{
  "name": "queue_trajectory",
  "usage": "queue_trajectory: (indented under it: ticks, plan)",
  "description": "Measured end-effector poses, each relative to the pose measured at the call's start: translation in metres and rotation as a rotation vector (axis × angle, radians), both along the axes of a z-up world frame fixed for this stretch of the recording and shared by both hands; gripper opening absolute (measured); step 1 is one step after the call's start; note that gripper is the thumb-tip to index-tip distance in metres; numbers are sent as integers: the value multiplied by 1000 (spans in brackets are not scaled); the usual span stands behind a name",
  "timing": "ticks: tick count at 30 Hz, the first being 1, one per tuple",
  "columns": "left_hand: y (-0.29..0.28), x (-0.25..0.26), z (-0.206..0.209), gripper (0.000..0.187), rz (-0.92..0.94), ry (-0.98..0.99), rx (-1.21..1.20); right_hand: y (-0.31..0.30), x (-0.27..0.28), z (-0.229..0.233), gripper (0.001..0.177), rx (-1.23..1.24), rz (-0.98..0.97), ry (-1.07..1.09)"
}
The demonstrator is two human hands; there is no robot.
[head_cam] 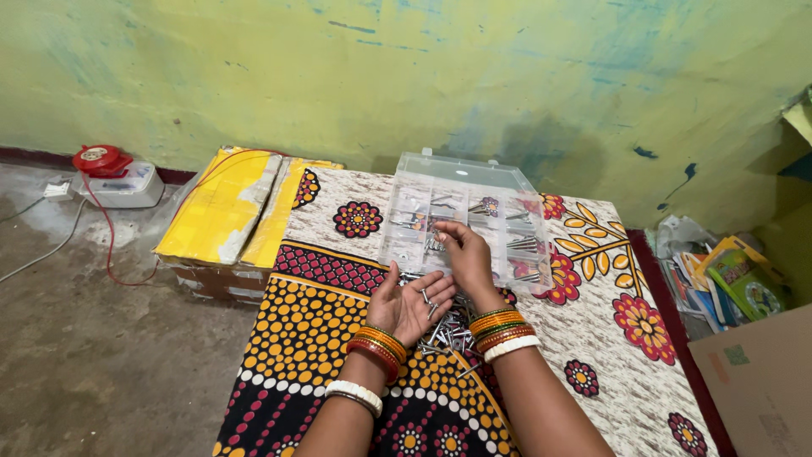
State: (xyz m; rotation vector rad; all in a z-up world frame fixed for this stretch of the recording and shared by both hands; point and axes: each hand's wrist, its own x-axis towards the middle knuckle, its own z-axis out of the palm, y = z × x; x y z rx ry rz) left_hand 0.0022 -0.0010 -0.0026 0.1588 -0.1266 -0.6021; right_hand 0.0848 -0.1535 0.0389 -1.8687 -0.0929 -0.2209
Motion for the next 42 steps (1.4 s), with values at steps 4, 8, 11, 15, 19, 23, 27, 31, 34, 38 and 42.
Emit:
queue_trajectory:
  ticks: [4, 8, 11, 15, 19, 23, 27, 31, 34, 38, 42]
  plan:
    - [-1, 0, -2, 103, 18, 8, 18, 0, -5, 2, 24, -45, -43, 13]
    - [-1, 1, -3, 104, 4, 2, 12, -1, -4, -4, 25, 35, 2, -48]
    - [-1, 1, -3, 104, 0, -2, 0, -5, -2, -9, 27, 17, 9, -52]
    - [0, 0, -2, 101, -1, 15, -11, -8, 8, -16, 26, 59, -31, -28]
    - [0, 0, -1, 100, -4, 11, -16, -21, 22, -18, 20, 19, -172, -132]
    - [0, 1, -3, 99, -4, 8, -27, -31, 25, -13, 17, 62, -253, -217]
    - [0, 0, -2, 99, -5, 3, -16, -31, 3, -5, 18, -51, -344, -328]
    - [-1, -2, 0, 100, -7, 6, -24, -24, -11, 3, 18, -126, -340, -446]
    - [0, -2, 1, 100, 11, 28, -9, -23, -13, 3, 19, 43, -357, -260]
    - [0, -1, -1, 100, -6, 0, -32, -41, -1, -4, 16, 359, -227, -220]
    - [1, 0, -1, 101, -9, -14, -32, -57, -7, -6, 15, 571, -112, -186]
